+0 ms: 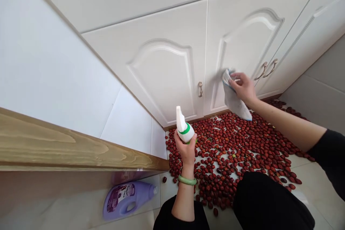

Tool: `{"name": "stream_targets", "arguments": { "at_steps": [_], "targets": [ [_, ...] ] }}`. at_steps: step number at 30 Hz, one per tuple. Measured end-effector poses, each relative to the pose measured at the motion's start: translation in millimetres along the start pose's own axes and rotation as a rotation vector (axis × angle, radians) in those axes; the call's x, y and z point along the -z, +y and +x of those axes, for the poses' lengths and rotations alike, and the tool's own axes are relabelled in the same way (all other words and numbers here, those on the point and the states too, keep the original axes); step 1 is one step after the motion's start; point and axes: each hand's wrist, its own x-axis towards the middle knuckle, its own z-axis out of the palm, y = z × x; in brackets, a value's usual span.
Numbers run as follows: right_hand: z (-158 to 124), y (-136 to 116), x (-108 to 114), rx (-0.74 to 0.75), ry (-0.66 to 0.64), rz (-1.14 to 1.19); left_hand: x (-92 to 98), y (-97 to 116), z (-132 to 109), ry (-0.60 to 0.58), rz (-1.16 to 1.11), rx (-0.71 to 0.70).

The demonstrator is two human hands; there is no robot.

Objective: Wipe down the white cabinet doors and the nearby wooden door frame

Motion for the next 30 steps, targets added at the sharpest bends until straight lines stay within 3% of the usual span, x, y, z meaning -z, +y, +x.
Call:
{"name": "stream_targets", "arguments": {
  "at_steps": [4, 7, 10, 13, 16, 18, 21, 24, 27, 30],
  "targets": [
    [62, -99, -20, 0.533, 0.01, -0.225, -26.5, -2, -26, -0.127, -0.042, 0.037],
    [99, -125, -49, 0.793, 0.109, -0.345, -37.4, -6, -42, -0.18, -0.043, 0.061],
    [102, -88, -79, 0.781, 0.123, -0.332, -40.1, -12, -48, -0.203, -0.018, 0.081],
    [72, -10, -93, 0.573, 0.049, -0.233, -39.3, -15, -47, -0.193, 0.008, 0.093],
    [39, 60, -85, 0.446, -0.059, -0.315, -37.7, -20, -42, -0.181, 0.041, 0.092],
    [30, 82, -73, 0.435, -0.161, -0.441, -36.8, -25, -40, -0.173, 0.058, 0.083],
    [44, 70, -55, 0.574, -0.275, -0.695, -37.4, -38, -38, -0.18, 0.057, 0.062],
    [86, 23, -42, 0.766, -0.25, -0.875, -42.4, -49, -34, -0.177, 0.036, 0.048],
    [142, -18, -22, 0.84, -0.097, -0.918, -50.8, -52, -30, -0.18, 0.048, 0.044],
    [188, -29, -1, 0.803, 0.124, -0.851, -60.2, -40, -28, -0.234, 0.053, 0.023]
  ]
}}
